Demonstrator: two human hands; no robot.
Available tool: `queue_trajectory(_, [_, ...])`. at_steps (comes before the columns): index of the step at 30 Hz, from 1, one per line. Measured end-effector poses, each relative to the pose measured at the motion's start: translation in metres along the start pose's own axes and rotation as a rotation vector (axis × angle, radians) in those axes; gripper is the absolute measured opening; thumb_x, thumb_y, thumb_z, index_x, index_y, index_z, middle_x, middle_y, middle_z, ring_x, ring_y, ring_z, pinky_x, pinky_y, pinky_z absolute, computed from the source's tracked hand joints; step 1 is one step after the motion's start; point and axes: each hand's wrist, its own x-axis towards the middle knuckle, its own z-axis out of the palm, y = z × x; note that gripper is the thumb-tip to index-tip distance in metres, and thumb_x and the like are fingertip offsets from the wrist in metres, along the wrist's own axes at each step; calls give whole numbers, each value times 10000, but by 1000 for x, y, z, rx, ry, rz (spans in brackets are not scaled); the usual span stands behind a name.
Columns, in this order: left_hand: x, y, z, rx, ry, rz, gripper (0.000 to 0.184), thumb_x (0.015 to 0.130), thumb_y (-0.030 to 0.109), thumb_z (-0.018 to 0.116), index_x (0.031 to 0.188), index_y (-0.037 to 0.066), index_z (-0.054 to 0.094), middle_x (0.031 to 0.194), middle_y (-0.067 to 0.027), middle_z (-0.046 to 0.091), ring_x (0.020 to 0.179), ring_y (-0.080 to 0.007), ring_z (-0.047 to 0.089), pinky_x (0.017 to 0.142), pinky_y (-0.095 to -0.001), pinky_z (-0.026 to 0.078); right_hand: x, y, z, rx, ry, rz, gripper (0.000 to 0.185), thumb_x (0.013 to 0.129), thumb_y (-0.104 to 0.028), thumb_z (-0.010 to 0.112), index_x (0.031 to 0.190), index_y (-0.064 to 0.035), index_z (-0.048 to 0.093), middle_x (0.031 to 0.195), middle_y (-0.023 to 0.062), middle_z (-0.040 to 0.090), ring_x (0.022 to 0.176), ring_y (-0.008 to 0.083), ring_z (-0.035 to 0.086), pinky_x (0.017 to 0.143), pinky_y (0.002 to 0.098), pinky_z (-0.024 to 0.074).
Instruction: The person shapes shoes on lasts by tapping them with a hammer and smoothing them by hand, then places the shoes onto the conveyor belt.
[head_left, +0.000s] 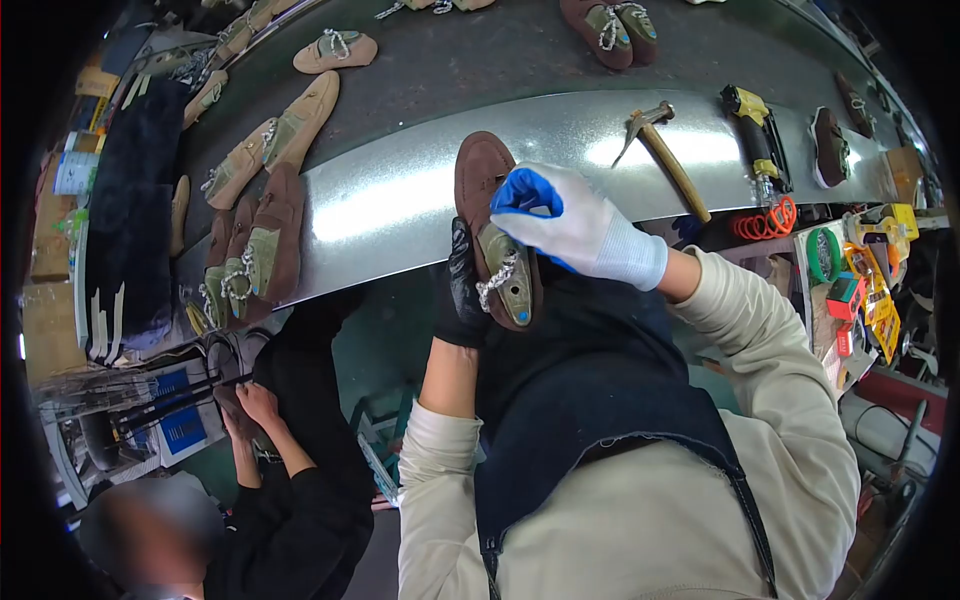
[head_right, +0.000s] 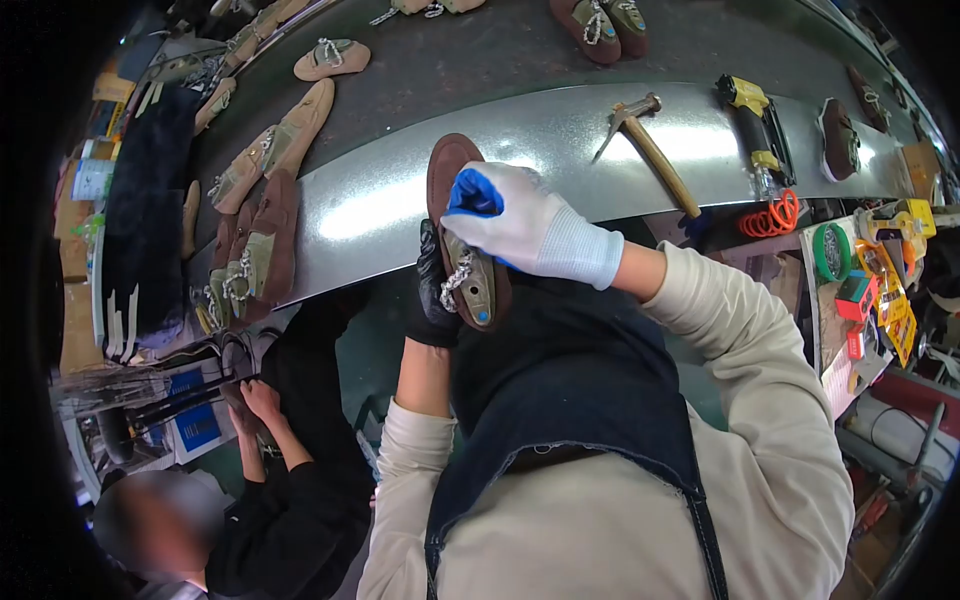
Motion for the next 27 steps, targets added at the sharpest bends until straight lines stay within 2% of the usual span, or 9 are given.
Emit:
queue_trajectory(1, [3, 1, -4, 3, -5, -3, 442, 1148, 282, 418, 1511, 38, 477, 1411, -143, 626, 1215, -219, 654, 1076, -337, 530, -1, 4, -4, 1, 6, 1, 205, 950, -216, 694, 984, -14, 680, 814, 43, 662, 702, 128, 543, 705, 263, 465])
queue_trajectory(6, [18, 1, -15, -542, -155, -144, 411, 1141, 270, 446, 1481, 44, 497, 1393, -127, 637, 1169, -198, 672, 1044, -324, 551, -6, 21, -27, 161, 162, 120, 257, 996, -233, 664, 1102, -4, 710, 923, 26, 699, 800, 99, 568, 769, 245, 472])
queue_trajectory(13, [24, 19, -7, -362, -111, -225, 371, 1135, 152, 418, 1482, 39, 484, 1365, -130, 635, 1170, -210, 669, 1067, -307, 530, -34, 36, -32, 210, 66, 201, 352, 1001, -220, 665, 1269, 7, 660, 1138, 45, 711, 968, 113, 616, 910, 232, 485])
queue_trajectory(18, [30, 65, 47, 1051, -265, 575, 546, 927, 113, 631, 1448, 11, 503, 1377, -182, 625, 1205, -321, 646, 1069, -396, 502, -39, 14, -23, -315, -75, -324, 747, 940, -354, 750, 1566, -73, 456, 1605, 170, 413, 1459, 370, 412, 1203, 488, 346])
queue_trajectory(19, [32, 69, 50, 1056, -271, 588, 546, 927, 113, 631, 1448, 11, 503, 1377, -182, 625, 1205, -321, 646, 1069, -396, 502, -31, 13, -23, -319, -64, -334, 747, 940, -354, 750, 1566, -73, 456, 1605, 170, 413, 1459, 370, 412, 1203, 488, 346])
queue_trajectory(24, [28, 83, 61, 1308, -352, 973, 617, 785, 176, 732, 1373, 54, 591, 1309, -188, 657, 1139, -390, 653, 1014, -434, 525, 2, 7, -20, -317, -227, -616, 653, 909, -408, 767, 1465, -119, 584, 1645, 188, 338, 1517, 451, 298, 1229, 581, 252])
queue_trajectory(27, [28, 88, 59, 1247, -287, 877, 593, 771, 180, 753, 1337, 68, 619, 1284, -179, 673, 1112, -387, 669, 982, -431, 542, 9, 3, -15, -210, -234, -600, 583, 909, -362, 768, 1411, -111, 609, 1619, 197, 351, 1485, 454, 328, 1206, 565, 278])
